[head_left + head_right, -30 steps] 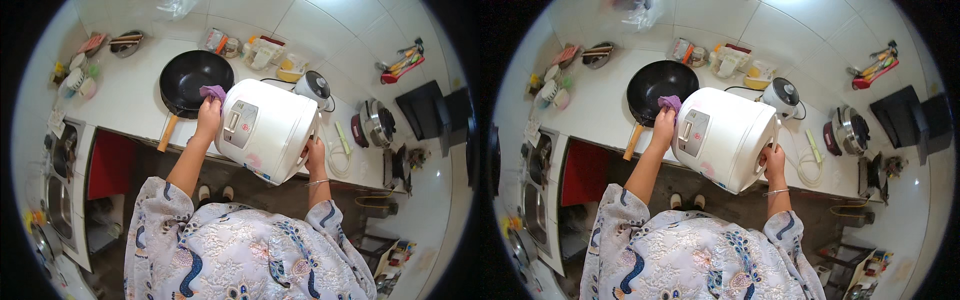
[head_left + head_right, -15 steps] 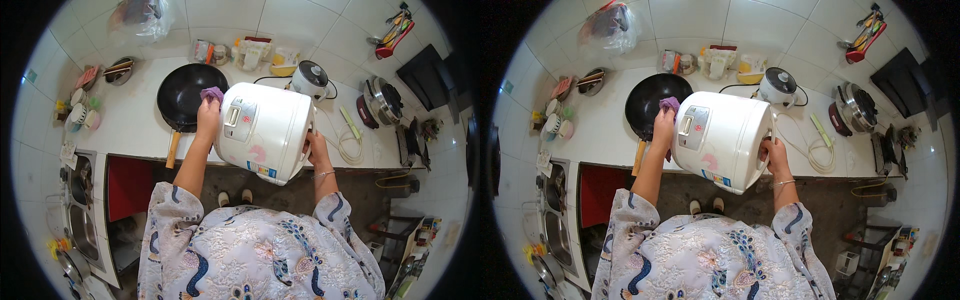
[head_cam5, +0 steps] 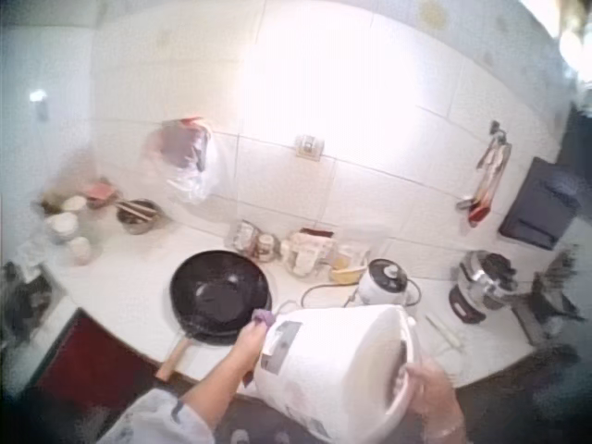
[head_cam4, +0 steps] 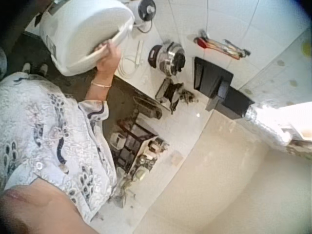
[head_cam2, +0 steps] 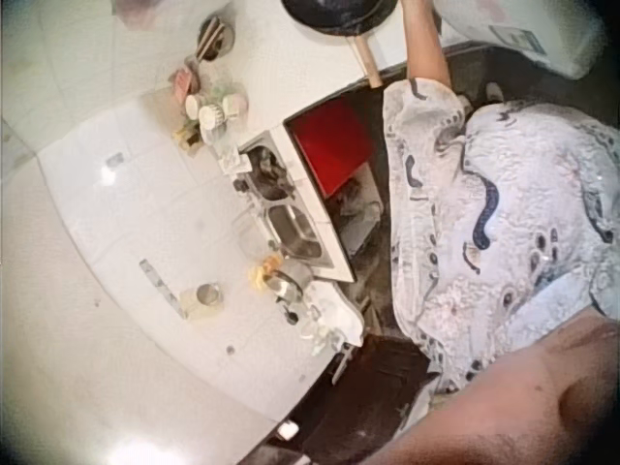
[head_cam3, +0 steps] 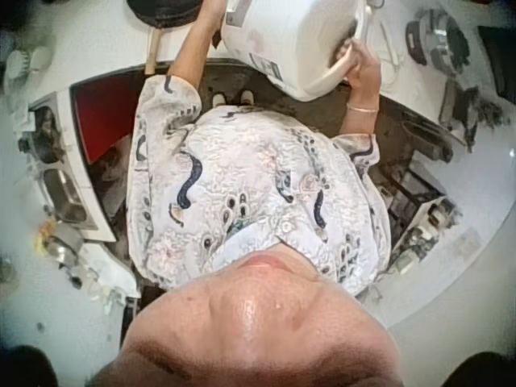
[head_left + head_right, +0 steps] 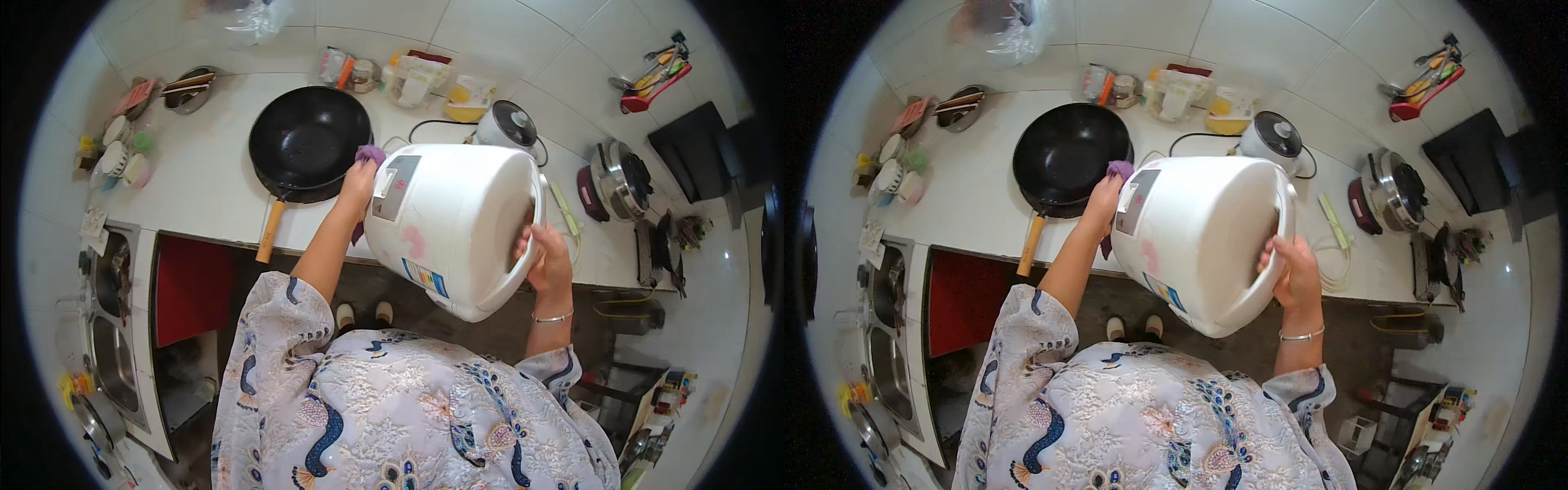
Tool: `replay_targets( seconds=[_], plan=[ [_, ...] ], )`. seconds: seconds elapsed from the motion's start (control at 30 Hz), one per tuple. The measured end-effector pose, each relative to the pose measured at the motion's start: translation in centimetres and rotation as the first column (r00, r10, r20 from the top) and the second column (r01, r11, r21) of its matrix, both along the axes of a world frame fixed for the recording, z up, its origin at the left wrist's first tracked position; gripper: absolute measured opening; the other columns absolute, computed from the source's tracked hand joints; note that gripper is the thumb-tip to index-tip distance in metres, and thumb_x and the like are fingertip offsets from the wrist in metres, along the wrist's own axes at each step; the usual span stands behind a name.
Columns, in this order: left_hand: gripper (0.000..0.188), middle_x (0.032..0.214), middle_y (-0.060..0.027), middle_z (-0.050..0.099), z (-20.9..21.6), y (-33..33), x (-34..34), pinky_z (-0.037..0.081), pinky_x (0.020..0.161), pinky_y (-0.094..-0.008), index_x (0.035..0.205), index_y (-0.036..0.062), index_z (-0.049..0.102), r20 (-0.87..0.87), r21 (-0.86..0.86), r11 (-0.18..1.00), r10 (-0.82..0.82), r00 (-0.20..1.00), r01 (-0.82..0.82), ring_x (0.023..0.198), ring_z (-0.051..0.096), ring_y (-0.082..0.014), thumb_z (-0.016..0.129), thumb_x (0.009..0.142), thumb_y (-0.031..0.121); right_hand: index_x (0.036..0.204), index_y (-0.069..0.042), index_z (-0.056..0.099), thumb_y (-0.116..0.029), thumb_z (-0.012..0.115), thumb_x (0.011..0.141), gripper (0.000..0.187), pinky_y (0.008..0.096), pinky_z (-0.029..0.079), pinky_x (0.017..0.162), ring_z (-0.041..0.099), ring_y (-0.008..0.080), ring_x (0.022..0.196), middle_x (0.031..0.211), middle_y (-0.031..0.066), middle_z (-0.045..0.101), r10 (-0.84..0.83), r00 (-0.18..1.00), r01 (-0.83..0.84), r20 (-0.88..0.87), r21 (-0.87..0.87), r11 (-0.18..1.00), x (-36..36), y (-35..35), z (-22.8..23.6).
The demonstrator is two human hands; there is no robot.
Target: The person wipes the lid and interior of a rice cooker with a purple cloth, then wipes the exterior of the rice cooker. The person places the lid back on the rice cooker and continues wiping the exterior.
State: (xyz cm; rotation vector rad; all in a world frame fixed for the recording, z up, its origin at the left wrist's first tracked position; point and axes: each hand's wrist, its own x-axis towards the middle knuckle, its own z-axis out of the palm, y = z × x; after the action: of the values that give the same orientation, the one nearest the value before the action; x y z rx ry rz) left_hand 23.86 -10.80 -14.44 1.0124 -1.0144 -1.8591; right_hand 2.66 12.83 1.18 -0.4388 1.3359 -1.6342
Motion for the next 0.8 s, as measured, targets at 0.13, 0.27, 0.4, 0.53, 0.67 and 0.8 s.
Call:
replay_targets(
  seconds=[0.13,0.27,0.4,0.53,0.67,0.8],
  plan=[
    [0.040,0.107,-0.0146,0.062,-2.1,1.7,-1.5,0.051,0.081,-0.0458,0.115,0.0004,0.056,-0.034,0.366,0.928,-0.057,0.998,0.066,0.098,0.061,-0.0290,0.044,0.095,0.033,0.095,-0.001,0.057,-0.012,0.063,0.089,0.015,0.0274,0.052,0.056,0.059,0.0151,0.061,0.076,0.0069,0.059,0.026,0.999,-0.028,0.038,0.047,0.998,-2.8,-3.6,1.3],
    [0.050,0.121,-0.0198,0.057,-8.6,1.3,-3.9,0.053,0.084,-0.0492,0.131,-0.0035,0.045,-0.053,0.383,0.923,-0.027,0.998,0.045,0.105,0.061,-0.0335,0.043,0.095,0.031,0.092,-0.001,0.060,-0.011,0.064,0.089,0.011,0.0248,0.054,0.053,0.059,0.0127,0.060,0.074,0.0040,0.059,0.076,0.995,-0.083,0.061,0.133,0.988,-6.9,-5.0,-2.2],
    [0.057,0.132,-0.0212,0.052,-8.5,2.1,-3.8,0.053,0.084,-0.0486,0.140,-0.0037,0.039,-0.008,0.409,0.912,0.005,1.000,-0.001,0.112,0.058,-0.0335,0.044,0.096,0.032,0.094,-0.004,0.058,-0.010,0.064,0.089,0.009,0.0248,0.053,0.050,0.058,0.0108,0.058,0.074,0.0021,0.058,0.071,0.993,-0.089,0.097,0.193,0.977,-7.2,-6.1,-3.8],
    [0.057,0.130,-0.0218,0.054,-11.9,1.1,-4.1,0.052,0.086,-0.0447,0.137,-0.0056,0.042,0.000,0.437,0.899,-0.031,1.000,0.028,0.110,0.059,-0.0339,0.045,0.095,0.034,0.090,-0.005,0.058,-0.012,0.066,0.087,0.011,0.0242,0.051,0.046,0.056,0.0101,0.053,0.070,0.0019,0.057,0.115,0.992,-0.092,-0.058,0.302,0.949,-7.1,-7.7,-3.8],
    [0.054,0.121,-0.0242,0.060,-12.3,1.2,-5.4,0.049,0.089,-0.0412,0.127,-0.0077,0.052,0.129,0.312,0.946,0.052,0.990,-0.090,0.107,0.061,-0.0341,0.046,0.093,0.034,0.082,-0.004,0.057,-0.015,0.065,0.085,0.014,0.0247,0.046,0.042,0.054,0.0107,0.049,0.065,0.0029,0.057,0.194,0.945,-0.060,-0.263,0.443,0.894,-8.6,-8.9,-4.0],
    [0.050,0.116,-0.0246,0.062,-15.1,0.9,-6.0,0.047,0.088,-0.0413,0.120,-0.0070,0.057,0.129,0.267,0.944,0.164,0.978,-0.194,0.105,0.061,-0.0358,0.047,0.092,0.033,0.080,-0.004,0.056,-0.018,0.065,0.082,0.016,0.0266,0.045,0.042,0.053,0.0121,0.047,0.065,0.0052,0.058,0.213,0.891,-0.001,-0.401,0.466,0.885,-6.7,-10.2,-3.4]
  ],
)
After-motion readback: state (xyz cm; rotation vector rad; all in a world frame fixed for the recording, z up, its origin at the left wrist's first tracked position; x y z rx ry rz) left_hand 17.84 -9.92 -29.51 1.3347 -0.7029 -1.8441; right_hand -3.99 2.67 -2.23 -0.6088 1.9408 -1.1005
